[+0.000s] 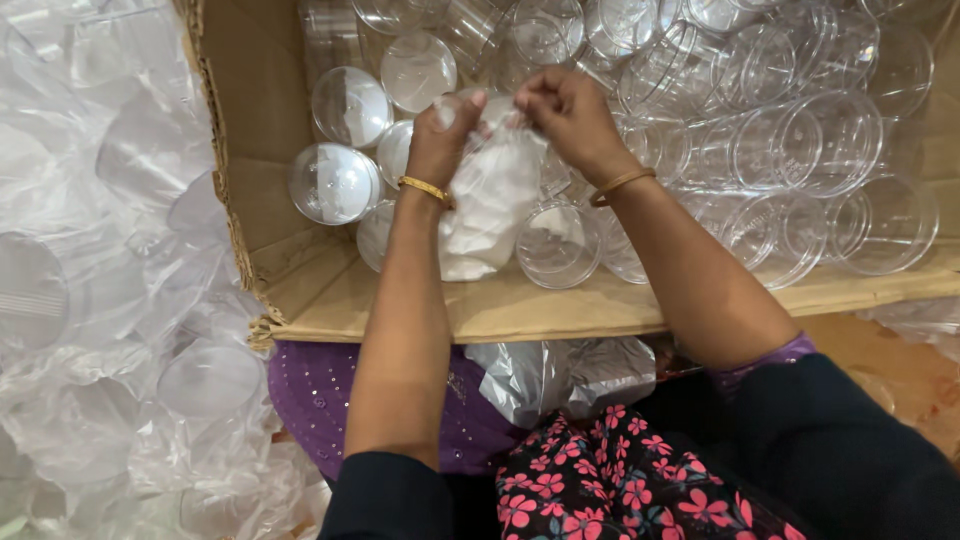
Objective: The person sits on the floor in front of a cardboard box filled with clear plastic cups and bags. They open a plastic bag, place cups into it one at a time, and set filled bags back among the cups in the box, repeating the bagging cycle.
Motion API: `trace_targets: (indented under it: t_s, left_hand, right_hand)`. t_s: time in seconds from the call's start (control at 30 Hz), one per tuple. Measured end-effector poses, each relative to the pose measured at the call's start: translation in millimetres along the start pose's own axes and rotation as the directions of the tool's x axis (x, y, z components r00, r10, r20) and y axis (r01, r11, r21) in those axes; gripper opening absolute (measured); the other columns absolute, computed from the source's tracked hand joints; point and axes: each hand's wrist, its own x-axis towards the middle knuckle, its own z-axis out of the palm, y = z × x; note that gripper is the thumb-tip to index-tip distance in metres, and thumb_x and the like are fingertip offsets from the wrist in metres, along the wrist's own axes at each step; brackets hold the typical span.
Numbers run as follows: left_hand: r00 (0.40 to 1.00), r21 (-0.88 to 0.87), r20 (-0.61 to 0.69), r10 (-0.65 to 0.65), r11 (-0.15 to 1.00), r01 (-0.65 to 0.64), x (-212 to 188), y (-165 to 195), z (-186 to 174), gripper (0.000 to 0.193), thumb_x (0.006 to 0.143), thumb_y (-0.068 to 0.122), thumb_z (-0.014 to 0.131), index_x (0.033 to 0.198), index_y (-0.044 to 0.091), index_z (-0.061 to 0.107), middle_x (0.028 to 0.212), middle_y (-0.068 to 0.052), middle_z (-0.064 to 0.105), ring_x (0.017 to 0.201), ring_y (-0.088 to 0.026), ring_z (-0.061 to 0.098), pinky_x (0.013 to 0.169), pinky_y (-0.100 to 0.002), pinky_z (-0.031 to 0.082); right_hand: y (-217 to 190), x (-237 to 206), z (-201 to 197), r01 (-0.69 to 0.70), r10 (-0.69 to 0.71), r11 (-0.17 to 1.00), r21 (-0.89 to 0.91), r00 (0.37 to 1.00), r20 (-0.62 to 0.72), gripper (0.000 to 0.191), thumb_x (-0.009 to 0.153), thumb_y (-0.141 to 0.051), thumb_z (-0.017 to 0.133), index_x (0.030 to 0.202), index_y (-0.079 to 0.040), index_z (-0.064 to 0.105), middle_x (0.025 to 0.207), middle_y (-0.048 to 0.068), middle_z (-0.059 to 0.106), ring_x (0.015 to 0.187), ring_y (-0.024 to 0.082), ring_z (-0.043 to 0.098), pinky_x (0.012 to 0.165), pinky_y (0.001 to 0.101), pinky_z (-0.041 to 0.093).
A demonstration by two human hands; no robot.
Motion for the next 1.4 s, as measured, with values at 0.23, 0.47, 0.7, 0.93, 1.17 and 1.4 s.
trace_targets:
  t_s: [0.23, 0.47, 0.7, 0.93, 1.17, 1.4]
  left_hand:
    - [0.969, -0.482, 0.217, -0.115, 0.851, 0.209, -2.8, 20.3, -13.0, 0.029, 0.093, 0.042, 0.068, 0.086, 0.015, 0.061, 0.077, 0.002, 0.059, 0.072, -0.010, 0.060, 0.065, -0.032, 0.057]
    - [0.960, -0.344, 0.263, -0.098, 0.920, 0.188, -8.4, 20.2, -14.8, 0.020, 0.095, 0.028, 0.071, 0.088, 0.013, 0.060, 0.075, 0.004, 0.051, 0.062, -0.005, 0.044, 0.052, -0.020, 0.036]
    - [0.985, 0.260, 0.074, -0.153, 0.957, 0.130, 12.3, -42.0, -14.5, 0.015, 0.096, 0.020, 0.062, 0.093, 0.007, 0.056, 0.076, -0.012, 0.063, 0.065, -0.024, 0.064, 0.059, -0.037, 0.052]
    - [0.983, 0.885, 0.081, -0.162, 0.466, 0.004, 4.8, -56.9, 23.9, 0.032, 0.089, 0.011, 0.060, 0.119, 0.017, 0.065, 0.113, -0.024, 0.070, 0.111, -0.043, 0.065, 0.094, -0.050, 0.050]
    - [0.986, 0.730, 0.094, -0.139, 0.683, 0.027, 9.1, -45.7, 8.8, 0.032, 0.091, 0.017, 0.067, 0.120, 0.003, 0.066, 0.116, -0.026, 0.069, 0.112, -0.040, 0.066, 0.092, -0.043, 0.053]
    - [0.886, 0.503, 0.223, -0.406, 0.827, 0.252, 14.4, -68.5, -12.4, 0.039, 0.084, 0.021, 0.070, 0.120, 0.004, 0.067, 0.114, -0.018, 0.074, 0.102, -0.030, 0.071, 0.084, -0.041, 0.056]
  right_hand:
    - [-22.8, -5.7, -22.7, -0.253, -0.043, 0.672, 0.696, 0.925, 0.378, 0.032, 0.113, -0.022, 0.072, 0.085, -0.007, 0.066, 0.077, 0.001, 0.065, 0.069, 0.008, 0.058, 0.069, 0.0258, 0.050]
    - [-43.7, -11.6, -69.0, -0.201, -0.118, 0.417, 0.886, 0.955, 0.272, 0.019, 0.085, -0.018, 0.069, 0.094, -0.001, 0.066, 0.093, 0.006, 0.070, 0.091, 0.017, 0.069, 0.095, 0.0321, 0.059]
    - [-9.8, -4.9, -74.8, -0.207, 0.189, 0.976, 0.069, 0.959, 0.211, 0.011, 0.098, -0.004, 0.065, 0.109, -0.003, 0.067, 0.093, 0.002, 0.065, 0.079, 0.011, 0.059, 0.069, 0.0262, 0.050]
    - [17.3, -6.6, -40.8, 0.190, 0.118, 0.616, -0.765, 0.937, 0.329, 0.054, 0.079, 0.004, 0.063, 0.130, -0.013, 0.074, 0.114, 0.018, 0.073, 0.096, 0.029, 0.067, 0.089, 0.0396, 0.052]
    - [1.6, -13.2, -59.1, -0.147, 0.269, 0.853, -0.501, 0.946, 0.180, 0.035, 0.090, -0.005, 0.064, 0.123, -0.008, 0.074, 0.099, 0.007, 0.073, 0.077, 0.015, 0.064, 0.067, 0.0337, 0.053]
    - [-1.0, -22.2, -43.5, -0.691, 0.690, 0.723, 0.021, 0.723, 0.033, 0.014, 0.093, -0.013, 0.068, 0.106, -0.011, 0.074, 0.081, -0.004, 0.065, 0.063, 0.004, 0.056, 0.056, 0.0191, 0.051]
